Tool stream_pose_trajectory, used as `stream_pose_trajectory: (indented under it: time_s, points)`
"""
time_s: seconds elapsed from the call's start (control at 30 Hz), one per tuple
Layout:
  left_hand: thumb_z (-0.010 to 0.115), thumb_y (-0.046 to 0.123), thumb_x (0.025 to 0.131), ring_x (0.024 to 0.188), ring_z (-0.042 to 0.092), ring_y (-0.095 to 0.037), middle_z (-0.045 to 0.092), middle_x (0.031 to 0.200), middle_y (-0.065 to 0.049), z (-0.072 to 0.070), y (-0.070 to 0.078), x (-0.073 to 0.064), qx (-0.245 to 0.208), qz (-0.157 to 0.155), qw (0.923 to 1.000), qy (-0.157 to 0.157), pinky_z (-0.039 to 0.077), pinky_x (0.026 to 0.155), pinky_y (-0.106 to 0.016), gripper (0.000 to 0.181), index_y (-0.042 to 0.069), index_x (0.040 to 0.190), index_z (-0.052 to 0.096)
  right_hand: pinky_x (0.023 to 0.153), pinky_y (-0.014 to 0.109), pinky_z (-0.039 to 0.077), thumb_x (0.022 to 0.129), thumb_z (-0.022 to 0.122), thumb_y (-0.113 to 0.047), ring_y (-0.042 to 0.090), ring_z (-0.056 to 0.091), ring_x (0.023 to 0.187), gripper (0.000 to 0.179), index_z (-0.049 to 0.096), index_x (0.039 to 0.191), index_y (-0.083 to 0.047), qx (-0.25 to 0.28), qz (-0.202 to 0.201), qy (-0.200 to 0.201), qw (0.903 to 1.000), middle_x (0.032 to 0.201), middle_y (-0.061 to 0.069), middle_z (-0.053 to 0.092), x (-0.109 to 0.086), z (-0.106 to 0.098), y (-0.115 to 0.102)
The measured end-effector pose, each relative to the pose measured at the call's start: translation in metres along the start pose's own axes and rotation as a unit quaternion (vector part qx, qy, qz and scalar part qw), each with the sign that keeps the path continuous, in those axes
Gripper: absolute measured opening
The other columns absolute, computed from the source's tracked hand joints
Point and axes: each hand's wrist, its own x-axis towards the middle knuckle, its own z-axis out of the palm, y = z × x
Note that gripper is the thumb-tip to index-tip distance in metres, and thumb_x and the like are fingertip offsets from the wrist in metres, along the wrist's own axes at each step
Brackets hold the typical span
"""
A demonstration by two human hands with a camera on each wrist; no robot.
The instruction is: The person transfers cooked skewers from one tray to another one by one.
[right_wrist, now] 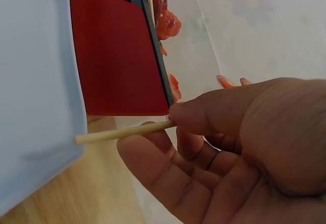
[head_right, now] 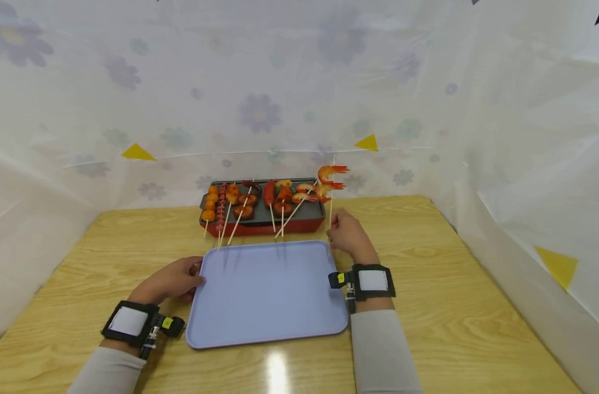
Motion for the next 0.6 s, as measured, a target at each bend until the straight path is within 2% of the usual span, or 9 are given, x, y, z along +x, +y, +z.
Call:
stream_pose_trajectory:
  time_s: [0.2, 0.33, 0.43, 0.6]
  points:
    - [0.054, 0.007, 0.090, 0.060, 0.055, -0.021, 0.049, 0.072, -0.009, -0.0007, -0.0007, 0.0007, -0.001, -0.005, 1.0000, -0.004, 0.048, 0.052, -0.032, 0.033, 0.003, 0.122, 0.047, 0.073, 0.048, 0.055, 0.092, 0.047, -0.004, 0.029, 0.060, 0.082, 0.032, 0.032, 0.118, 0.004, 0.022, -0.007, 0.003, 0.9997, 0.095, 0.016, 0.043, -0.0006, -0.0019, -0.0019]
    - [0.054, 0.008, 0.090, 0.063, 0.055, -0.021, 0.050, 0.075, -0.010, -0.0020, -0.0012, 0.0028, 0.000, -0.014, 0.9999, -0.005, 0.049, 0.053, -0.032, 0.041, 0.004, 0.129, 0.045, 0.073, 0.048, 0.055, 0.091, 0.047, -0.002, 0.030, 0.059, 0.084, 0.039, 0.026, 0.124, 0.004, 0.038, -0.012, 0.011, 0.9991, 0.094, 0.016, 0.043, 0.0005, -0.0019, -0.0020]
    - [0.055, 0.009, 0.090, 0.063, 0.055, -0.021, 0.050, 0.076, -0.010, -0.0024, -0.0017, 0.0035, -0.001, -0.015, 0.9999, -0.004, 0.049, 0.053, -0.032, 0.045, 0.003, 0.133, 0.043, 0.073, 0.048, 0.055, 0.091, 0.047, -0.001, 0.030, 0.060, 0.083, 0.042, 0.024, 0.126, 0.004, 0.039, -0.012, 0.019, 0.9990, 0.095, 0.017, 0.044, -0.0001, -0.0018, -0.0023]
    - [0.054, 0.008, 0.090, 0.060, 0.055, -0.021, 0.049, 0.072, -0.009, -0.0018, -0.0026, 0.0034, -0.007, -0.010, 0.9999, -0.005, 0.048, 0.052, -0.032, 0.041, 0.002, 0.129, 0.044, 0.074, 0.048, 0.055, 0.091, 0.047, -0.003, 0.029, 0.061, 0.081, 0.045, 0.024, 0.129, 0.001, 0.023, -0.006, 0.012, 0.9996, 0.095, 0.017, 0.046, -0.0047, -0.0004, -0.0026]
